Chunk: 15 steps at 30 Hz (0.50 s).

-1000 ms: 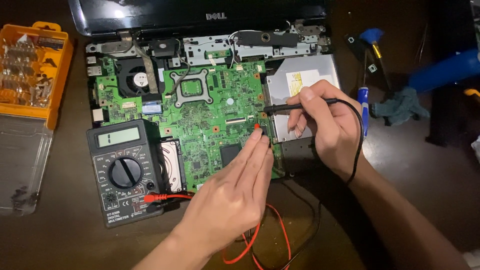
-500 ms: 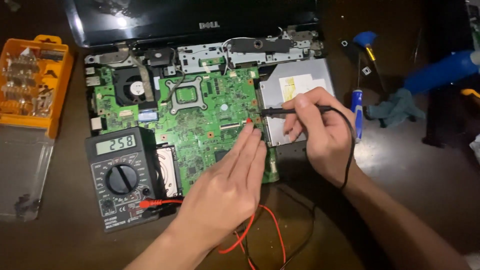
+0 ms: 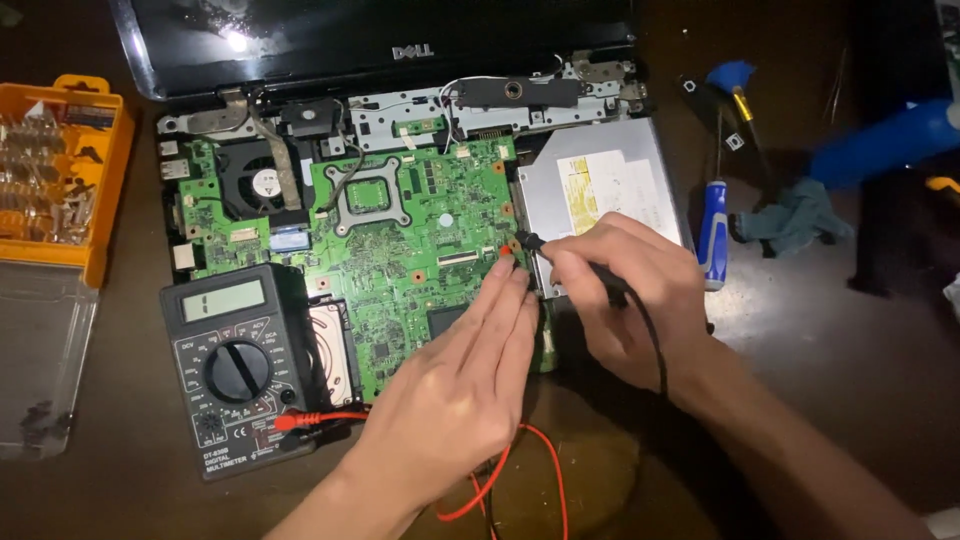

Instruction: Using a digital multimeter to test various points on a laptop motherboard for diagnostic purposes.

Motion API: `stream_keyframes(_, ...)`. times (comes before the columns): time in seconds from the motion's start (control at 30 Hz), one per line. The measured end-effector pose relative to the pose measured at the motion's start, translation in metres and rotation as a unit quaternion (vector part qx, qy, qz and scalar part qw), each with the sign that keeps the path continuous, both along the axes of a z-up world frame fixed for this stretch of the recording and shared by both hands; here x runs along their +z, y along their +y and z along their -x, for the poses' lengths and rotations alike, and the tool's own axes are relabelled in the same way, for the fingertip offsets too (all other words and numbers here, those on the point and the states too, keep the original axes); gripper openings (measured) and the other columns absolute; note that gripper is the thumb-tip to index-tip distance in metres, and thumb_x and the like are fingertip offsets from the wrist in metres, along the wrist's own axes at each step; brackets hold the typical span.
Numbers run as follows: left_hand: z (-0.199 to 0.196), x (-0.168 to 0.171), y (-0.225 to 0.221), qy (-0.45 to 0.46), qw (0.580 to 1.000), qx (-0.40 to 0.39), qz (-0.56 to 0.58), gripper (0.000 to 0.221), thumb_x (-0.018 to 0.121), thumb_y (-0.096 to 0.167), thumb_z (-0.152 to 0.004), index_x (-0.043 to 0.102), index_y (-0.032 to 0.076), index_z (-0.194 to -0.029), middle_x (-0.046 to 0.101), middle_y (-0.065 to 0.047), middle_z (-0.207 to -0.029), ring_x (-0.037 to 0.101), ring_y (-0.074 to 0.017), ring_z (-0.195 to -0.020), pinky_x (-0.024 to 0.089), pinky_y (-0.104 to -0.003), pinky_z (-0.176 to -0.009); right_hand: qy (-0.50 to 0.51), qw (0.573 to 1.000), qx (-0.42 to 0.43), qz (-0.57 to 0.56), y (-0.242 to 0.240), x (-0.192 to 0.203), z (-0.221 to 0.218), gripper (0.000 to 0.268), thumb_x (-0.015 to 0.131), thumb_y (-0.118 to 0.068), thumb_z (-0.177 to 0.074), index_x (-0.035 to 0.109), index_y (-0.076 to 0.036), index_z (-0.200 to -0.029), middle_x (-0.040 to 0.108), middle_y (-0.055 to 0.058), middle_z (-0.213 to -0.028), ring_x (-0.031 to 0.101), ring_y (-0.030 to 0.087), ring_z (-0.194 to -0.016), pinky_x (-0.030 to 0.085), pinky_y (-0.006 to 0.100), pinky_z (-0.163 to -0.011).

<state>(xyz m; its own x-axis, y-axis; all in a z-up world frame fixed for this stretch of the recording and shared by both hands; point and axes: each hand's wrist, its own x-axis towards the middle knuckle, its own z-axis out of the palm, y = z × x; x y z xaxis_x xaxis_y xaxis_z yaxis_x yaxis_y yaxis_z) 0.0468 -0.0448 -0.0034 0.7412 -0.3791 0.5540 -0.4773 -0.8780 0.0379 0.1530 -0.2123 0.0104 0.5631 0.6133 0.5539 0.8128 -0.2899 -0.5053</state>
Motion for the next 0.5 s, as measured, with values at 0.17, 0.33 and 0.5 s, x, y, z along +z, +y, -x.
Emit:
stream_keyframes(0.17, 0.0, 0.0, -0.002, 0.005, 1.0, 0.003, 0.014, 0.027, 0.047, -0.007, -0.102, 0.065, -0.013, -0.121, 0.064, -0.029, -0.135, 0.066, -0.0398, -0.13, 0.065, -0.035, -0.084, 0.082, 0.995, -0.052, 0.015, -0.001, 0.004, 0.002, 0.024, 0.05, -0.008, -0.103, 0.069, 0.004, -0.094, 0.071, 0.009, -0.08, 0.065, 0.023, -0.072, 0.05, 0.033, -0.071)
stream_keyframes(0.33, 0.0, 0.002, -0.004, 0.004, 0.999, 0.015, 0.04, 0.028, 0.043, -0.005, -0.104, 0.066, -0.015, -0.118, 0.065, -0.031, -0.132, 0.066, -0.0415, -0.128, 0.065, -0.036, -0.09, 0.067, 0.992, -0.055, 0.089, -0.008, -0.003, -0.003, 0.032, 0.047, -0.015, -0.104, 0.068, -0.008, -0.081, 0.075, 0.006, -0.082, 0.066, 0.021, -0.069, 0.046, 0.034, -0.061)
stream_keyframes(0.5, -0.002, 0.005, -0.003, 0.004, 0.999, 0.006, 0.053, 0.022, 0.05, -0.005, -0.104, 0.065, -0.015, -0.117, 0.065, -0.032, -0.131, 0.068, -0.0441, -0.126, 0.068, -0.035, -0.088, -0.206, 0.972, 0.024, 0.114, -0.008, -0.007, 0.004, 0.014, 0.063, -0.011, -0.1, 0.069, 0.0, -0.106, 0.072, 0.011, -0.1, 0.064, 0.027, -0.085, 0.058, 0.041, -0.077)
